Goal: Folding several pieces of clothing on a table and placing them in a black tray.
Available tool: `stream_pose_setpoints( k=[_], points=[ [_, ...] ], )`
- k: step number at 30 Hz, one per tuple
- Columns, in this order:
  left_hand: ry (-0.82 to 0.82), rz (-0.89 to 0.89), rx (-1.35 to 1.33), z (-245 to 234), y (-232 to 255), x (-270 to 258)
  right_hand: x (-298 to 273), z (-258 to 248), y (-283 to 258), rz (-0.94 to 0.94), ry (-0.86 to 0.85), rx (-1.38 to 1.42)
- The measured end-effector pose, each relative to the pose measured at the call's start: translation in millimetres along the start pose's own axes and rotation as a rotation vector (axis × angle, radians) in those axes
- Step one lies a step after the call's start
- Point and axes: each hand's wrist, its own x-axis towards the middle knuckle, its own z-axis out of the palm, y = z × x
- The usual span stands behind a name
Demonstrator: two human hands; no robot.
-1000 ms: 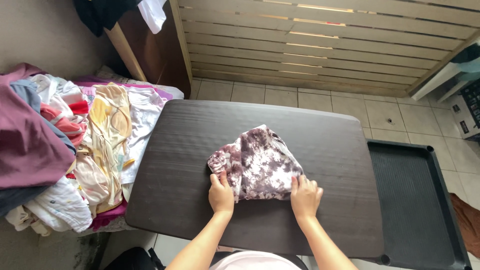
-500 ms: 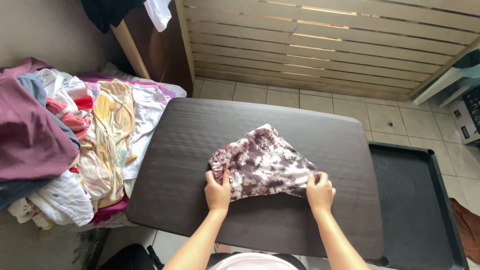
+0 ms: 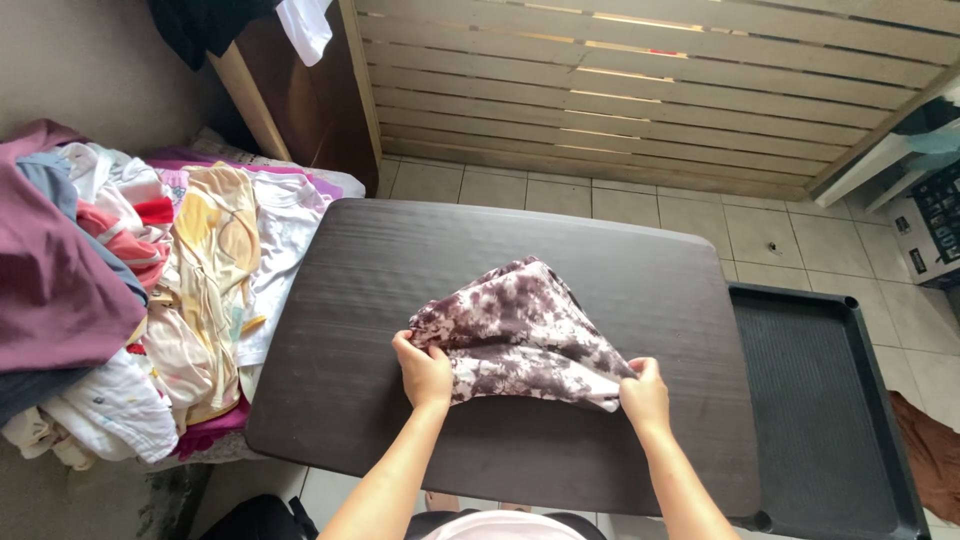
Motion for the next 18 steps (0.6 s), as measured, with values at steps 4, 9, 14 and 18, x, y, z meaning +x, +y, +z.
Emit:
stream_pose_setpoints(
  k=[4, 9, 14, 18],
  points=[
    [0.027, -0.033, 0.005, 6, 6, 14, 2, -1, -28, 0.078, 0.031, -0.089],
    [-0.074, -0.158, 0.044, 11, 17, 47, 24, 18, -76, -0.344, 0.055, -0.020],
    [-0.263, -0.188, -0.245, 17, -7, 69, 53, 72, -129, -0.501, -0.196, 0.028],
    [-0.312, -0.145, -0.099, 2, 14, 66, 31, 69, -202, -0.456, -0.353, -0.249]
  ],
)
